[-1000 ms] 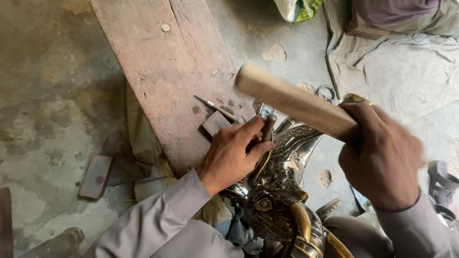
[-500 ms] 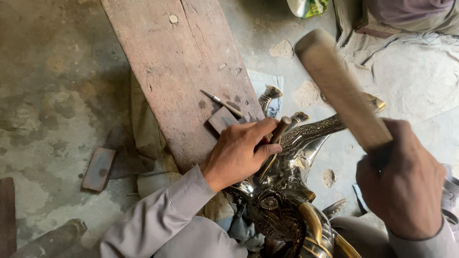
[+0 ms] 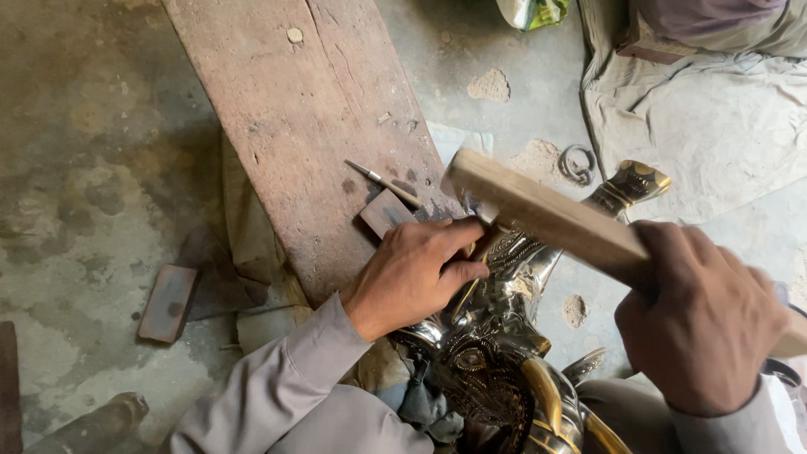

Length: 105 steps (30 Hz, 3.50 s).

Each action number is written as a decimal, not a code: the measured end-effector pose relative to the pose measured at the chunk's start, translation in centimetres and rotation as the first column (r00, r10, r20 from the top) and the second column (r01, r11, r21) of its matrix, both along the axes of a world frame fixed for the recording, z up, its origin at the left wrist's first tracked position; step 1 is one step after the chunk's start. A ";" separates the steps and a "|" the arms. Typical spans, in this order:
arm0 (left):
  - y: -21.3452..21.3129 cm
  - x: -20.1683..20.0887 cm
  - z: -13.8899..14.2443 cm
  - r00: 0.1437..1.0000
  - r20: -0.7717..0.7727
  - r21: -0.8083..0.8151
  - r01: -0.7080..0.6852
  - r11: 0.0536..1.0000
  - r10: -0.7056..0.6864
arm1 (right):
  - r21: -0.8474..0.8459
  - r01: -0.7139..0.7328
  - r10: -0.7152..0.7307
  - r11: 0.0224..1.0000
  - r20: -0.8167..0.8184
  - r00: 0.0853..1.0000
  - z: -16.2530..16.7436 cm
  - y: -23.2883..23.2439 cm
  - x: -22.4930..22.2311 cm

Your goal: The person sits on the floor holding a chisel against a decorative brass elephant sculpture and strikes the chisel with a wooden mallet to work the metal surface, repositioning the chisel repeatedly on different details, then lifts and turns the sculpture at the end.

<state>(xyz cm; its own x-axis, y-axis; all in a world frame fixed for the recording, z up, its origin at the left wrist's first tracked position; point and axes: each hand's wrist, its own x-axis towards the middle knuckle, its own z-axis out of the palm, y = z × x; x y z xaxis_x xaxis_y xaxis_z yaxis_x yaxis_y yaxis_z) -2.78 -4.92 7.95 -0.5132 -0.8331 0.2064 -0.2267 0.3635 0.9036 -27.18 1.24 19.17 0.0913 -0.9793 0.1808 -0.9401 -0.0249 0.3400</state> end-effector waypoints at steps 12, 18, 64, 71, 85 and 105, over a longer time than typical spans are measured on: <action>0.4 0.2 -0.6 0.999 -0.012 -0.016 0.039 0.999 -0.040 | 0.054 0.026 -0.039 0.998 0.250 0.968 -0.1 -0.4 1.0; 0.0 1.3 -0.6 0.996 -0.011 0.060 -0.091 0.994 0.091 | -0.083 -0.041 0.070 0.996 0.388 0.919 0.1 -0.4 1.3; -1.6 -3.0 -0.2 0.917 -0.107 0.004 -0.387 0.922 0.385 | -0.026 -0.272 0.267 0.962 -0.122 0.956 5.4 -8.7 -1.0; -1.7 -2.8 0.0 0.921 -0.087 -0.004 -0.381 0.925 0.379 | 0.067 -0.190 0.200 0.979 -0.197 0.960 6.1 -8.5 0.2; -2.6 -3.1 1.1 0.964 0.047 -0.059 -0.259 0.964 0.262 | 0.058 -0.099 0.096 0.993 0.063 0.993 2.6 -5.8 -3.6; -1.9 -2.7 0.5 0.961 0.090 -0.035 -0.261 0.965 0.263 | 0.057 -0.172 0.178 0.984 -0.129 0.976 3.8 -6.1 -3.0</action>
